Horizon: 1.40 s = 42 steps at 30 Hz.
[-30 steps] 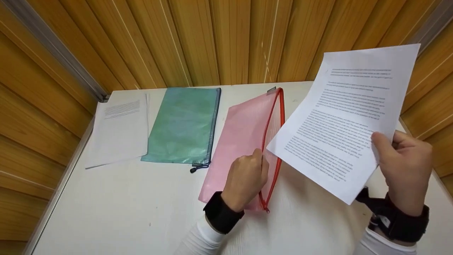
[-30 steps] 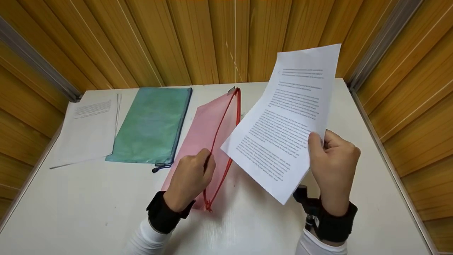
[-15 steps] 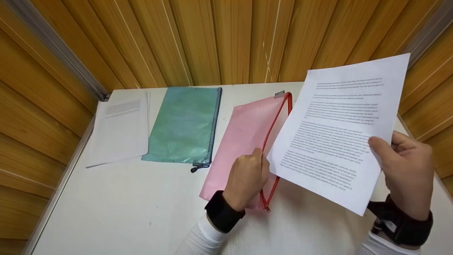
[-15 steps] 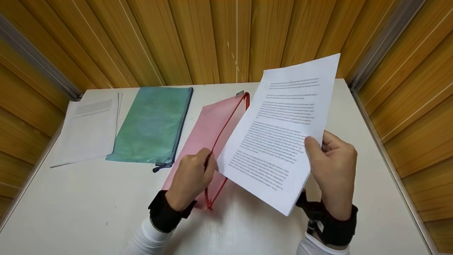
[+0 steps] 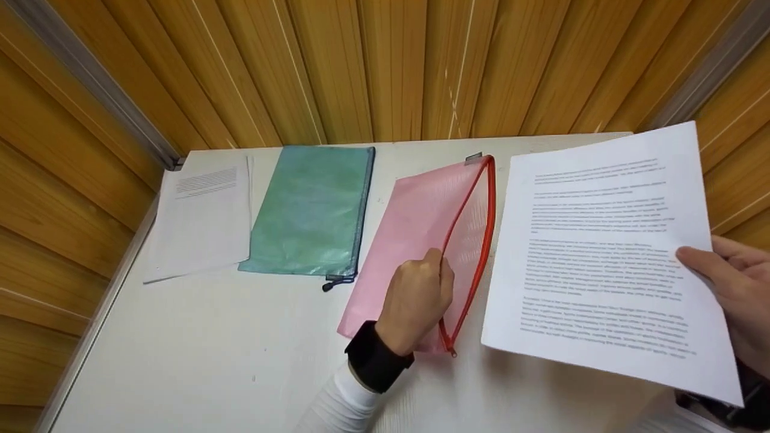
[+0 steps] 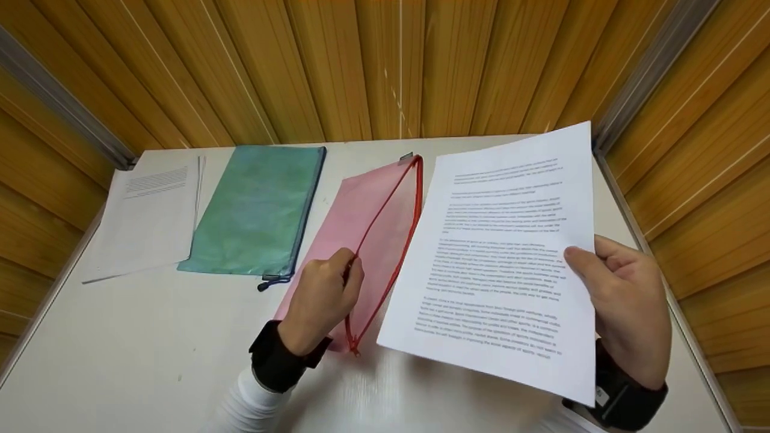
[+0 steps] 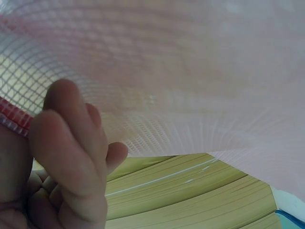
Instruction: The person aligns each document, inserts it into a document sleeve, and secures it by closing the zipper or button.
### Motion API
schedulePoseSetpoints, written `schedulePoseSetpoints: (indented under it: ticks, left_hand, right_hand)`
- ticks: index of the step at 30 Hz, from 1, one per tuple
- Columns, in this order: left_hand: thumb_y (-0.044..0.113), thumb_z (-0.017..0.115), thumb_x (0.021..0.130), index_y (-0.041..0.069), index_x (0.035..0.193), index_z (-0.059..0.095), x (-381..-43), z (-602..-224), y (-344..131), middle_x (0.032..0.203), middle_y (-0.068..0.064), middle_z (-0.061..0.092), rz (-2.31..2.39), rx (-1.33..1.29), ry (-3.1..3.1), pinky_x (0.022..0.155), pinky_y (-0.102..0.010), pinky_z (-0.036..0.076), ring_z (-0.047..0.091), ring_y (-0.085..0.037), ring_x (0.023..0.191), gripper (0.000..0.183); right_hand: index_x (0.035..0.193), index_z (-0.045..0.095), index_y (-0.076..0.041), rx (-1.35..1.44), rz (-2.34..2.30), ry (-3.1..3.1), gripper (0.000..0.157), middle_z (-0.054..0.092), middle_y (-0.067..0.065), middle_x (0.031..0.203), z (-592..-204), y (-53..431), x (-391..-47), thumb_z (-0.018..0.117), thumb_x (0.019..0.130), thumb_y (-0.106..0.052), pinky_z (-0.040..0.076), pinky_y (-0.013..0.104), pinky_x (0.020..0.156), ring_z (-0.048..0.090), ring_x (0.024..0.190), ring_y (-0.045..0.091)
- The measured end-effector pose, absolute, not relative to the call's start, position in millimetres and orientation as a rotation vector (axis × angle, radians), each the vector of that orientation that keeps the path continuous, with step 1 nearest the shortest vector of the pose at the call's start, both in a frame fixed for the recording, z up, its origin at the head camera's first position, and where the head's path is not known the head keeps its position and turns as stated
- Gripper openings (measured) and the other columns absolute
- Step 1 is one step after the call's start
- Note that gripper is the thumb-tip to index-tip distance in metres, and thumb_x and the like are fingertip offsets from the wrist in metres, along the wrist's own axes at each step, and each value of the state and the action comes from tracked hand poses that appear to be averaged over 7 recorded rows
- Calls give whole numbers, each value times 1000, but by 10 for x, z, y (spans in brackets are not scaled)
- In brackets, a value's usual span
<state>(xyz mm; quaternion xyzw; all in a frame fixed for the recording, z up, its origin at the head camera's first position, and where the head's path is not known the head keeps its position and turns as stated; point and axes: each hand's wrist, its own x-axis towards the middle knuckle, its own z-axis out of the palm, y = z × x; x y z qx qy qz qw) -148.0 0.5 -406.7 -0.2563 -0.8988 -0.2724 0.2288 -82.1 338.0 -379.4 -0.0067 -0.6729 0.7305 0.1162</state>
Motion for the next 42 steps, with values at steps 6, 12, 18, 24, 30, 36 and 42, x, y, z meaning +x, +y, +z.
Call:
schedulePoseSetpoints:
  ticks: [6,12,18,24,30,36,42]
  left_hand:
    - [13,56,96,4,79,61,-1484,-4063,-11,50,3,44,-744,-700,-2481,43,-6,36,50,-3,42,20]
    - [10,55,96,5,74,57,-1490,-4073,-18,49,3,43,-715,-706,-2450,39,-7,31,48,-4,41,22]
    - [10,56,95,6,73,55,-1495,-4075,-16,49,3,41,-708,-727,-2443,38,-8,29,44,-3,40,22]
    - [8,61,92,5,77,58,-1489,-4073,-2,50,2,41,-725,-717,-2471,40,-7,31,45,-4,41,16]
    - [10,62,93,4,82,61,-1477,-4064,7,51,3,43,-720,-704,-2516,41,-8,33,47,-4,43,13]
    - [14,63,94,3,87,64,-1475,-4055,4,53,3,45,-723,-686,-2557,42,-8,33,48,-4,45,13]
    - [12,64,92,3,85,65,-1489,-4058,-12,53,2,46,-711,-691,-2554,41,-8,33,47,-5,44,12]
  right_hand:
    - [135,54,-11,-124,2179,-2074,40,74,-3,98,-3776,3395,-836,57,99,-28,56,39,57,73,77,22]
    - [116,67,-13,-21,2397,-1960,20,74,6,97,-3762,3368,-918,57,98,-15,56,41,58,73,78,28]
    - [113,71,-11,6,2397,-1911,19,74,8,96,-3778,3278,-995,61,96,-10,56,40,58,73,77,28]
    - [110,72,-10,17,2354,-1867,19,74,8,96,-3790,3186,-1031,63,94,-9,56,37,58,73,76,26]
    - [113,70,-7,-42,2297,-1872,22,74,8,98,-3780,3097,-1048,66,93,-12,57,34,59,73,77,24]
    - [122,64,0,-57,2222,-1897,34,74,6,98,-3753,3011,-1040,67,92,-15,57,34,59,73,77,23]
    - [119,66,0,-78,2201,-1849,31,74,6,97,-3737,2981,-1026,67,92,-13,57,34,57,73,75,23]
